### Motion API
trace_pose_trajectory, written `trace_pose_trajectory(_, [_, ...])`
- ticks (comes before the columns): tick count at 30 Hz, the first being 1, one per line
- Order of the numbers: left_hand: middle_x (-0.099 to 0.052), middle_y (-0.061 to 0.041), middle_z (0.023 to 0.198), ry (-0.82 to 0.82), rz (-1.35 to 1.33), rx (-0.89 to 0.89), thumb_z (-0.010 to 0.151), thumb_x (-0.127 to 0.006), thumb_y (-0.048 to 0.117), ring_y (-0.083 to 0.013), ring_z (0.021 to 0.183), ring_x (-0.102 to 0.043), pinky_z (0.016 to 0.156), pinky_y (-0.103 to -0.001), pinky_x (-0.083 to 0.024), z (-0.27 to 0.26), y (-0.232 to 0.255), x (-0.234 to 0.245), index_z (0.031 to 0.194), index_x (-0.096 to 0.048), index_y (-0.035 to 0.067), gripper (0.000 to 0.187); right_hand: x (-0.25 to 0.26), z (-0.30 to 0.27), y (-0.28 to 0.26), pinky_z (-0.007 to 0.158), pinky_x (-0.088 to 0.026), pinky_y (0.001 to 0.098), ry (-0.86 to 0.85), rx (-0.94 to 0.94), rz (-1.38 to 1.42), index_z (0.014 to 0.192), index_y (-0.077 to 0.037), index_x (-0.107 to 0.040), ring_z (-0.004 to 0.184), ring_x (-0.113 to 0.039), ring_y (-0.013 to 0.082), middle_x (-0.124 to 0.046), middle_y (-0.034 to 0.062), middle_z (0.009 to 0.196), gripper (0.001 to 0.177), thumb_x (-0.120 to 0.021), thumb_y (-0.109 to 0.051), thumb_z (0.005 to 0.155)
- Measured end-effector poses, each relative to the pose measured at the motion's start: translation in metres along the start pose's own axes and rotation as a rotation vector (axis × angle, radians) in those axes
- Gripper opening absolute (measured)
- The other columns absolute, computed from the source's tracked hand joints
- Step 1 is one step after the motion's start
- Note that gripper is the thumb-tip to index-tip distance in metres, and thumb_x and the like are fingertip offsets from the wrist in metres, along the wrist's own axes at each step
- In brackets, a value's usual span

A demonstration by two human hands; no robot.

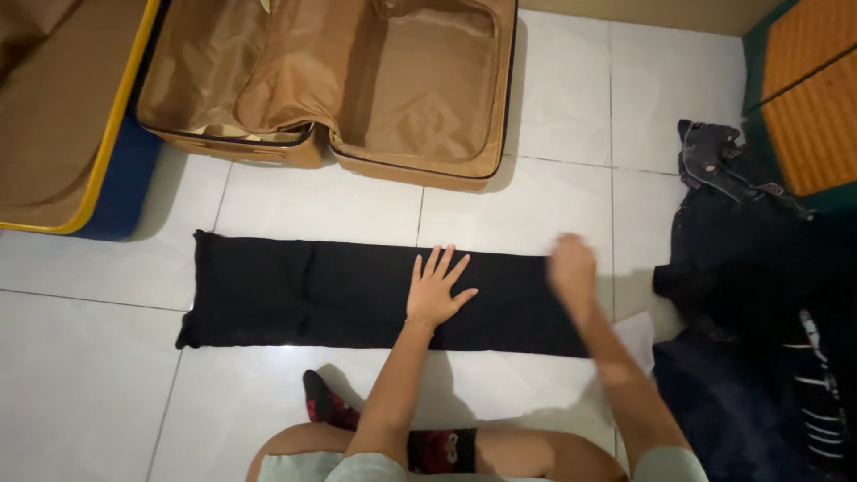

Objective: The person places toiletries and a small pouch into the zippered compartment of an open suitcase, then folds a black garment on the floor and places it into the main compartment. The person continues arranging items inside the suitcase.

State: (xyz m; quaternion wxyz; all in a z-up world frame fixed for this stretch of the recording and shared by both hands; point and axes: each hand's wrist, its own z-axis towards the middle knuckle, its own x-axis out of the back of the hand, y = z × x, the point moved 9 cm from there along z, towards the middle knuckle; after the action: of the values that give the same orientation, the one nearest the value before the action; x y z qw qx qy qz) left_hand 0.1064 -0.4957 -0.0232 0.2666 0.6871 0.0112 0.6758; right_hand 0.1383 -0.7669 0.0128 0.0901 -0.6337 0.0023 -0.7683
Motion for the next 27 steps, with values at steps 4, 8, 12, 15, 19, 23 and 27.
trace_pose_trajectory(4, [-0.031,-0.007,0.166,0.047,0.008,-0.025,0.092,-0.052,0.07,-0.0307,0.154,-0.024,0.122,-0.058,-0.015,0.0,0.006,-0.001,0.155,-0.044,0.031,0.075,0.002,-0.049,-0.086,0.107,-0.038,0.0562,0.009,0.34,0.142,0.132,-0.003,-0.058,0.134,-0.051,0.0398,-0.058,0.0174,0.138,0.053,-0.064,-0.03,0.087])
trace_pose_trajectory(8, [-0.033,-0.007,0.165,0.069,0.025,-0.035,0.092,-0.053,0.069,-0.0312,0.153,-0.026,0.122,-0.059,-0.016,0.001,0.004,0.003,0.154,-0.045,0.031,0.074,-0.014,-0.065,-0.01,0.117,-0.03,0.0569,-0.005,0.087,0.064,0.148,-0.003,-0.05,0.144,-0.043,0.0359,-0.049,0.0173,0.154,0.055,-0.056,-0.029,0.1])
trace_pose_trajectory(12, [-0.032,-0.011,0.166,0.187,0.063,-0.061,0.092,-0.055,0.067,-0.0341,0.153,-0.026,0.12,-0.06,-0.017,-0.005,0.019,0.016,0.156,-0.047,0.03,0.074,-0.032,-0.084,0.04,0.118,-0.029,0.0566,0.073,-0.062,0.082,0.156,0.001,-0.045,0.149,-0.038,0.0421,-0.043,0.0264,0.161,0.061,-0.054,-0.032,0.106])
trace_pose_trajectory(15, [-0.021,-0.012,0.167,-0.26,0.002,-0.059,0.09,-0.054,0.065,-0.0346,0.154,-0.017,0.123,-0.056,-0.014,-0.019,0.048,-0.035,0.151,-0.044,0.041,0.066,-0.028,-0.097,0.061,0.121,-0.028,0.0557,0.226,-0.301,0.144,0.149,0.01,-0.043,0.144,-0.036,0.0489,-0.04,0.0361,0.151,0.087,-0.069,-0.054,0.096])
trace_pose_trajectory(19, [-0.027,-0.007,0.166,-0.058,0.086,-0.512,0.1,-0.047,0.046,-0.0262,0.154,-0.02,0.123,-0.056,-0.016,-0.046,0.144,-0.06,0.155,-0.045,0.029,0.057,-0.044,-0.108,0.087,0.111,-0.038,0.0517,-0.114,-0.714,0.289,0.136,0.006,-0.053,0.131,-0.049,0.0432,-0.052,0.0293,0.139,0.075,-0.074,-0.048,0.088])
trace_pose_trajectory(23, [-0.037,-0.012,0.161,-0.127,-0.177,-0.329,0.097,-0.053,0.043,-0.0332,0.15,-0.028,0.115,-0.053,-0.025,-0.032,0.122,-0.079,0.149,-0.051,0.025,0.055,-0.018,-0.092,0.072,0.1,-0.048,0.0471,-0.249,-0.691,0.679,0.128,0.006,-0.06,0.115,-0.062,0.0384,-0.065,0.0259,0.124,0.063,-0.075,-0.037,0.085])
trace_pose_trajectory(27, [-0.066,-0.014,0.14,-0.022,-0.67,0.035,0.104,-0.058,0.043,-0.033,0.129,-0.062,0.108,-0.04,-0.051,-0.003,0.023,-0.04,0.138,-0.064,0.014,0.044,0.01,-0.047,-0.008,0.091,-0.056,0.0436,-0.227,-0.475,0.716,0.123,0.005,-0.063,0.102,-0.072,0.0348,-0.074,0.023,0.111,0.053,-0.077,-0.028,0.084])
